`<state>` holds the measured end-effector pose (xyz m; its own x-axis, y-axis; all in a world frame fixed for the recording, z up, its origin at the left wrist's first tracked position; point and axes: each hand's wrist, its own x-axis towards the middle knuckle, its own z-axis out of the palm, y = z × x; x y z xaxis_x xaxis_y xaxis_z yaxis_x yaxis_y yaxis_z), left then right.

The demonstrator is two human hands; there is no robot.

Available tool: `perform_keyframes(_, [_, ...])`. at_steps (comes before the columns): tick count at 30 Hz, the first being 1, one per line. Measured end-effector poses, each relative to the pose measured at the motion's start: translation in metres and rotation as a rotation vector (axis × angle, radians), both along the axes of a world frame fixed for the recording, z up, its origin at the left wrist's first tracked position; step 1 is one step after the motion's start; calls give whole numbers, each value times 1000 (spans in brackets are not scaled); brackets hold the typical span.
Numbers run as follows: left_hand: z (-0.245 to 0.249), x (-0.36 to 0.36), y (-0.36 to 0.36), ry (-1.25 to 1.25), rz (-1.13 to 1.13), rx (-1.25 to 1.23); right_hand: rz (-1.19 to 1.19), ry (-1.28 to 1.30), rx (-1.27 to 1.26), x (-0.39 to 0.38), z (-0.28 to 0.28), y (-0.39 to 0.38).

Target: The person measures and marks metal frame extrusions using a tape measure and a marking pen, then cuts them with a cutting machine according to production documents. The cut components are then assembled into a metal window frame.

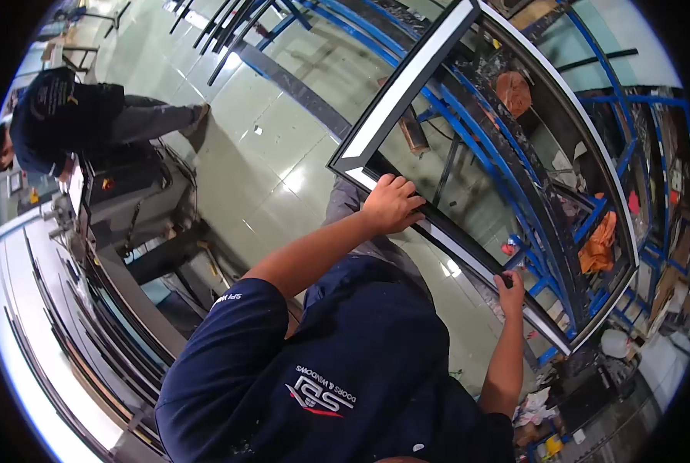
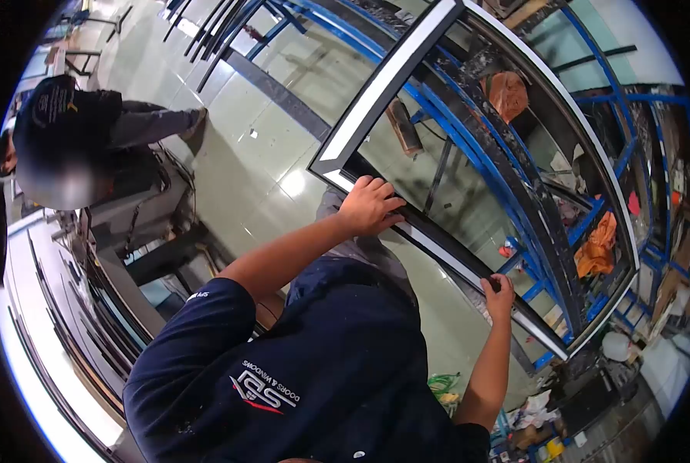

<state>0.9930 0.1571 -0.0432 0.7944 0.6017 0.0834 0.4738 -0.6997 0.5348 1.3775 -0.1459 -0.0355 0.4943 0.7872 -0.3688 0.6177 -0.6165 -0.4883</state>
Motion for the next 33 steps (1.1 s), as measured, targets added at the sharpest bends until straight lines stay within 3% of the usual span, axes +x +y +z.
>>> perform_keyframes(19, [10, 5, 4, 29, -38, -1, 17, -35, -64, 4, 12, 9])
perform_keyframes(23, [28, 13, 7, 13, -37, -6, -17, -11, 2, 8, 31, 13])
perform_keyframes(25, [34, 18, 12, 35, -19, 24, 18, -116, 76, 16, 27, 13])
perform_keyframes(29, [70, 37, 65, -100, -1, 90, 37, -125, 159, 32, 51, 58])
perform_keyframes(33, [77, 62, 156, -9, 21, 94, 149, -320, 266, 65, 80, 169])
